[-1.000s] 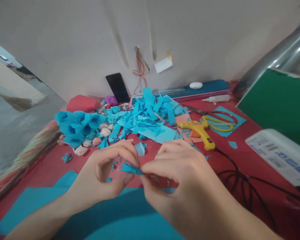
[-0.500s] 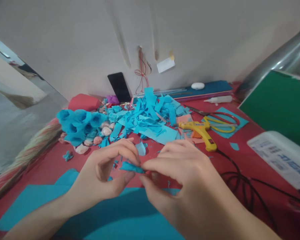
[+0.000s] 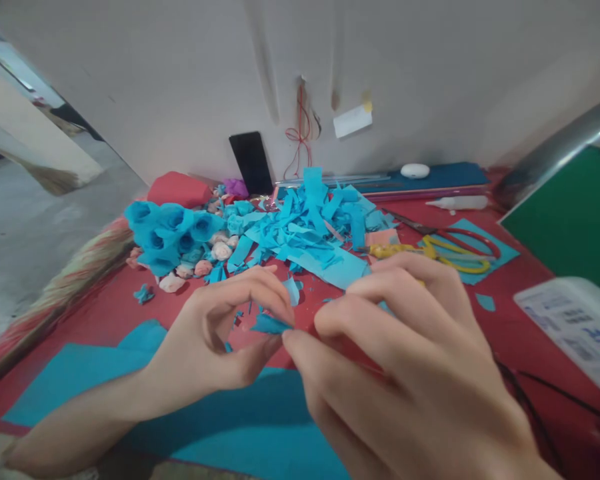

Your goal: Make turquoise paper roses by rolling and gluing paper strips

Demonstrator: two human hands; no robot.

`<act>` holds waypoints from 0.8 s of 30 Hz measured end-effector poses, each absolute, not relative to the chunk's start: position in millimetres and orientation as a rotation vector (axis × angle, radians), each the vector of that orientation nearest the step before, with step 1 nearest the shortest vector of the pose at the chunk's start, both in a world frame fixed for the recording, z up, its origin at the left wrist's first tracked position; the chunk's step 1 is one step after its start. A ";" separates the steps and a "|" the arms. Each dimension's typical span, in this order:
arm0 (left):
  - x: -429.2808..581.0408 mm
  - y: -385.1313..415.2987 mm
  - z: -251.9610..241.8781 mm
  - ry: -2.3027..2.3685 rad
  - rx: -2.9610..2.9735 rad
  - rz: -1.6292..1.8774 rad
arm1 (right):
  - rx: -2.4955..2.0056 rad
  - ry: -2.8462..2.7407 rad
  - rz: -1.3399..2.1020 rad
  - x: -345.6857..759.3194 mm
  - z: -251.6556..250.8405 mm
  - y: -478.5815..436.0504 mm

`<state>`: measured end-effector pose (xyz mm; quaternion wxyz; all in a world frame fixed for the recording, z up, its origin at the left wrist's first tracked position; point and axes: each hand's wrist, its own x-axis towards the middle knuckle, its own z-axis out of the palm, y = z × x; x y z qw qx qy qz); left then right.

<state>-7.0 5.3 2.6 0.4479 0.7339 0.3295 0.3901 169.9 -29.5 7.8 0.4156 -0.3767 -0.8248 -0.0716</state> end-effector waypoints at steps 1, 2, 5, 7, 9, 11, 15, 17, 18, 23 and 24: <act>-7.7 5.3 2.5 0.812 1.830 0.964 | -0.970 -2.069 -0.180 169.3 5.3 -29.8; -8.3 5.2 2.3 0.806 1.844 0.967 | -1.004 -2.067 -0.182 169.1 2.9 -30.6; -10.1 5.2 0.8 0.792 1.892 0.998 | -1.107 -2.060 -0.210 170.4 -3.3 -34.8; -11.0 5.5 -0.8 0.778 1.950 1.022 | -1.132 -2.051 -0.232 171.6 -6.2 -37.6; -11.5 5.9 -2.1 0.772 2.039 1.049 | -1.137 -2.048 -0.246 172.0 -7.5 -39.2; -11.5 5.9 -2.7 0.777 2.134 1.085 | -1.132 -2.050 -0.244 170.7 -6.7 -38.7; -9.8 5.7 -2.6 0.805 2.226 1.153 | -1.059 -2.033 -0.180 163.9 -1.3 -33.0; -8.7 5.8 -2.4 0.811 2.238 1.182 | -1.013 -2.012 -0.136 160.6 0.7 -30.6; -8.1 5.8 -2.3 0.812 2.243 1.193 | -1.010 -2.006 -0.117 159.5 1.0 -30.2; -6.8 4.7 -1.2 0.821 2.256 1.216 | -1.068 -1.963 -0.031 160.2 -1.8 -35.2; -6.8 4.5 -1.0 0.828 2.253 1.217 | -1.091 -1.948 -0.038 161.3 -2.4 -36.7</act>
